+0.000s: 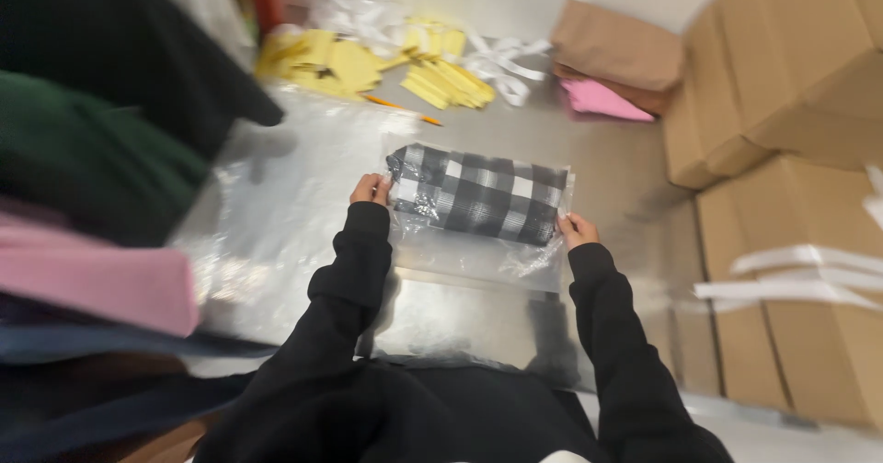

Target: The person places a plastic-wrapped folded garment into a cardboard box, closes the lid, and ties a white ribbon around the box to secure it. The person then adjusts the ribbon and ties a neat bow on top of the box.

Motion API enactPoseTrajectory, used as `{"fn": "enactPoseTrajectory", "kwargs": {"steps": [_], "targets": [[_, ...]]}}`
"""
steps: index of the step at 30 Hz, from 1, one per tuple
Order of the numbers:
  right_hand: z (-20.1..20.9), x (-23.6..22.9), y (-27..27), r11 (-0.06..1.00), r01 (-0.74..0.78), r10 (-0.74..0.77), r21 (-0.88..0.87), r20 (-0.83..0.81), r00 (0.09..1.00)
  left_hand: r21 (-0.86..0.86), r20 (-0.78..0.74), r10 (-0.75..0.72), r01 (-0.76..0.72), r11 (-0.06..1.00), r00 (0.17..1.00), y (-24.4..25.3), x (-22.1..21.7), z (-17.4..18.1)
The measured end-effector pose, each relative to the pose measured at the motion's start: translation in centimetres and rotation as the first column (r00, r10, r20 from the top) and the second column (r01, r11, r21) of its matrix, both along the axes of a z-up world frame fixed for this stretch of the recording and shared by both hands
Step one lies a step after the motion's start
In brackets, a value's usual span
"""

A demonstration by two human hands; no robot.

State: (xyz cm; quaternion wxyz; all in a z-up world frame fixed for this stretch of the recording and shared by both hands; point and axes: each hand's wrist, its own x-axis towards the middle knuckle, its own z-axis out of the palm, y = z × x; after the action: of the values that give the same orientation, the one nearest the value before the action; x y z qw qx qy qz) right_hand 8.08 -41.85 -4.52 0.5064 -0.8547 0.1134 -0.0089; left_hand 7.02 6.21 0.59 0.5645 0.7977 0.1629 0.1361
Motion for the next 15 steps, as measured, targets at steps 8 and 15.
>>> {"fn": "enactPoseTrajectory", "kwargs": {"steps": [8,15], "targets": [[4.0,6.1,19.9,0.932,-0.347,0.337,-0.104,-0.103,0.936,0.036,-0.035,0.294,-0.293,0.955,0.955,16.4,-9.7,-0.5],[5.1,7.1,24.7,0.875,-0.453,0.416,-0.172,-0.215,0.884,0.195,-0.147,0.426,-0.396,0.897,0.893,22.1,-14.4,-3.8]]}}
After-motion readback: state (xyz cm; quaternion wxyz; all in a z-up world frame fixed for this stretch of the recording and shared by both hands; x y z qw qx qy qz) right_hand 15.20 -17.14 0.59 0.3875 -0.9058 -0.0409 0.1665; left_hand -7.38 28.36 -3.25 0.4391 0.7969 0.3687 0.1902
